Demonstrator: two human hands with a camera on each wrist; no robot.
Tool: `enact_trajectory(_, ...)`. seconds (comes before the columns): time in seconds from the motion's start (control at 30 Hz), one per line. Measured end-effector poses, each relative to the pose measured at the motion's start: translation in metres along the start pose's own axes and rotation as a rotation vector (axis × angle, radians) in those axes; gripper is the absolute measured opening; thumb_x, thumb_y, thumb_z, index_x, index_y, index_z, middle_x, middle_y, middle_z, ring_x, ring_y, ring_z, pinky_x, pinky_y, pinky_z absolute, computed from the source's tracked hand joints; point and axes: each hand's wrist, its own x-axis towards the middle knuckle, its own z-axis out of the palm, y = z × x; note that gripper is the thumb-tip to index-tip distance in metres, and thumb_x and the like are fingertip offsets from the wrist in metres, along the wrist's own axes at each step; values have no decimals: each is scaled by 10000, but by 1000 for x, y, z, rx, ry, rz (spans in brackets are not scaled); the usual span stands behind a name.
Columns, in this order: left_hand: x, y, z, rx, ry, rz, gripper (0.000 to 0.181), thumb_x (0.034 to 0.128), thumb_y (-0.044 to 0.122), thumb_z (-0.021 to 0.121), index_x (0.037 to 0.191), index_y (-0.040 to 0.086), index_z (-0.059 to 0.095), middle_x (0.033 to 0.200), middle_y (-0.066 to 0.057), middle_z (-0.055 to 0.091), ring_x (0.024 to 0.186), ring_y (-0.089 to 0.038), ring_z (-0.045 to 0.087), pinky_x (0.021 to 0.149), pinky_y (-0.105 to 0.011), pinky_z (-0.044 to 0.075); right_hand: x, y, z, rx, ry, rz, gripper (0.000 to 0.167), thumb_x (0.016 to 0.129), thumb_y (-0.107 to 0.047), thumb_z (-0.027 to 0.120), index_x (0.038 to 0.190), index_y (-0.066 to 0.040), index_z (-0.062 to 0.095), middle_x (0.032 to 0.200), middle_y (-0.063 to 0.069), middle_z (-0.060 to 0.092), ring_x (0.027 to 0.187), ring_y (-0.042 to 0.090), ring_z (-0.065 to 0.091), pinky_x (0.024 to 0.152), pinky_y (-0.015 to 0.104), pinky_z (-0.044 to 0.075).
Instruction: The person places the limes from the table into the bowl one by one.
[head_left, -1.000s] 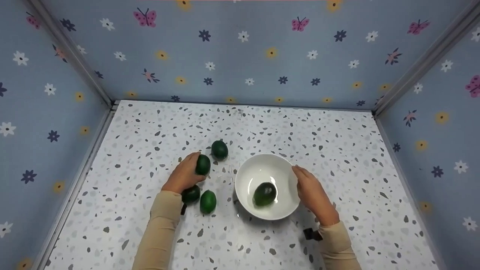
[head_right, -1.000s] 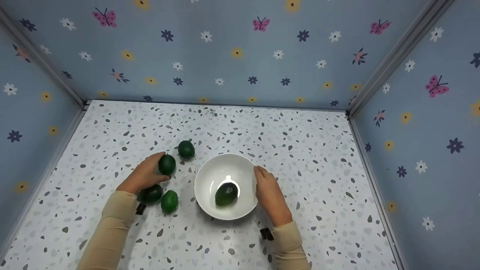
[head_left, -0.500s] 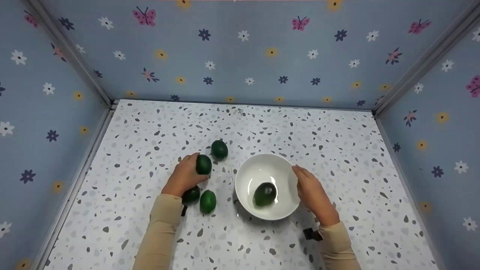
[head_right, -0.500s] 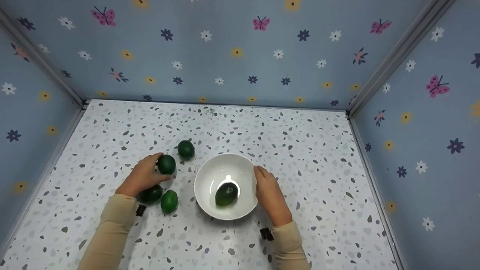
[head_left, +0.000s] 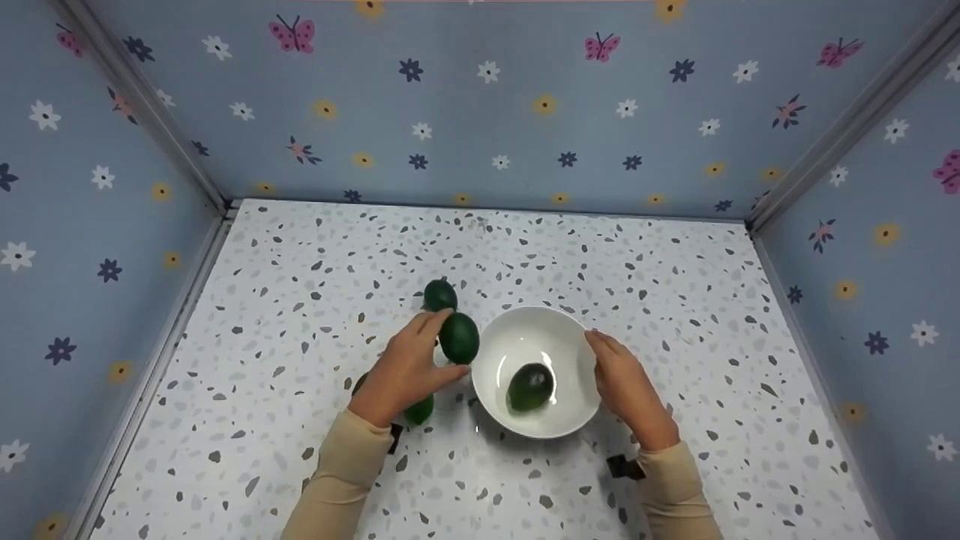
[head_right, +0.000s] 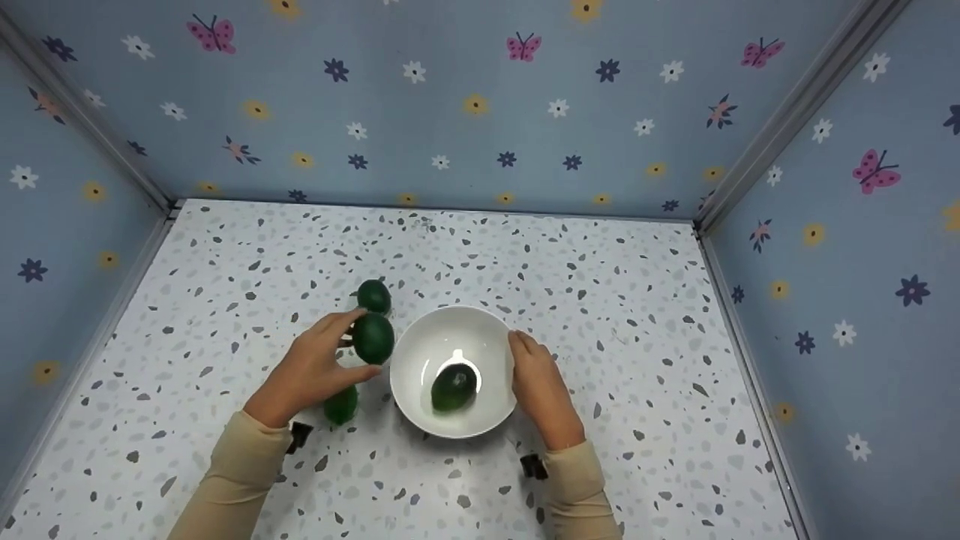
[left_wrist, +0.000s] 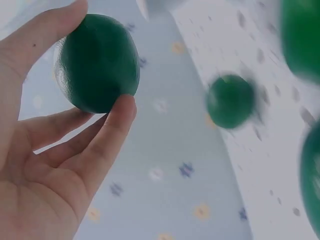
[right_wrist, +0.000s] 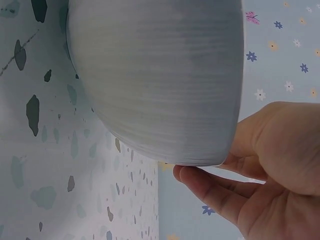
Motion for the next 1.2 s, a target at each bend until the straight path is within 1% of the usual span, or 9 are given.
enact_trajectory(0.13, 0, 14, 7, 2, -16, 84, 843, 781, 350, 874, 1446, 3, 488, 1393, -158, 530, 1234, -293, 555, 1013, -404, 464, -1, 0, 0, -10, -4, 3, 407, 922, 146, 531, 1325, 104, 564, 1296, 278, 578, 1181, 455, 566, 1000, 524, 464)
enact_trajectory(0.33, 0, 24, 17, 32, -53, 152, 842, 777, 371, 872, 1437, 6, 497, 1340, -128, 568, 1204, -263, 570, 1015, -370, 464, -1, 0, 0, -8, -32, 38, 420, 937, 127, 525, 1354, 87, 549, 1320, 272, 566, 1201, 449, 555, 1009, 526, 456)
enact_trajectory(0.5, 0, 30, 30, 99, -102, 199, 844, 775, 349, 873, 1430, -22, 492, 1286, -148, 587, 1148, -275, 592, 986, -383, 489, -1, -2, -1, -6, -25, 21, 420, 931, 132, 526, 1349, 100, 547, 1316, 287, 562, 1191, 462, 556, 999, 529, 462)
enact_trajectory(0.63, 1, 36, 43, 204, -127, 224, 834, 765, 319, 877, 1411, -44, 495, 1248, -172, 595, 1093, -283, 612, 938, -389, 520, 0, -2, -1, -2, -25, 17, 426, 923, 138, 522, 1347, 103, 547, 1314, 291, 562, 1188, 463, 557, 1007, 527, 457)
enact_trajectory(0.73, 3, 39, 52, 327, -131, 252, 813, 742, 322, 887, 1370, -49, 528, 1182, -168, 612, 1005, -276, 636, 840, -389, 556, 0, -2, -1, 4, -31, 27, 425, 921, 136, 519, 1344, 102, 550, 1317, 289, 561, 1192, 461, 556, 1014, 529, 450)
enact_trajectory(0.9, 5, 43, 62, 536, -94, 298, 748, 686, 384, 900, 1251, -14, 613, 1023, -125, 647, 854, -266, 637, 670, -392, 535, 0, -1, 0, 12, -34, 38, 423, 921, 131, 522, 1341, 95, 556, 1321, 282, 563, 1195, 462, 554, 1014, 538, 447)
enact_trajectory(1.0, 7, 44, 66, 578, -114, 284, 720, 690, 412, 893, 1226, 7, 632, 994, -110, 656, 856, -267, 627, 660, -399, 512, 0, 0, -1, 10, -23, 30, 418, 925, 125, 528, 1341, 91, 560, 1314, 280, 568, 1188, 461, 559, 1009, 539, 452)
enact_trajectory(1.07, 10, 44, 68, 572, -160, 251, 710, 701, 424, 888, 1222, 14, 634, 991, -108, 656, 872, -270, 622, 671, -404, 510, 0, 0, -1, 10, -21, 29, 415, 927, 123, 529, 1339, 91, 561, 1313, 280, 569, 1187, 460, 560, 1008, 538, 452)
enact_trajectory(1.2, 14, 42, 72, 520, -266, 165, 653, 724, 425, 880, 1181, 28, 637, 987, -105, 648, 898, -276, 608, 695, -412, 509, 0, 0, 0, 10, -26, 33, 410, 932, 114, 530, 1339, 91, 561, 1314, 283, 569, 1188, 462, 559, 1009, 540, 451)
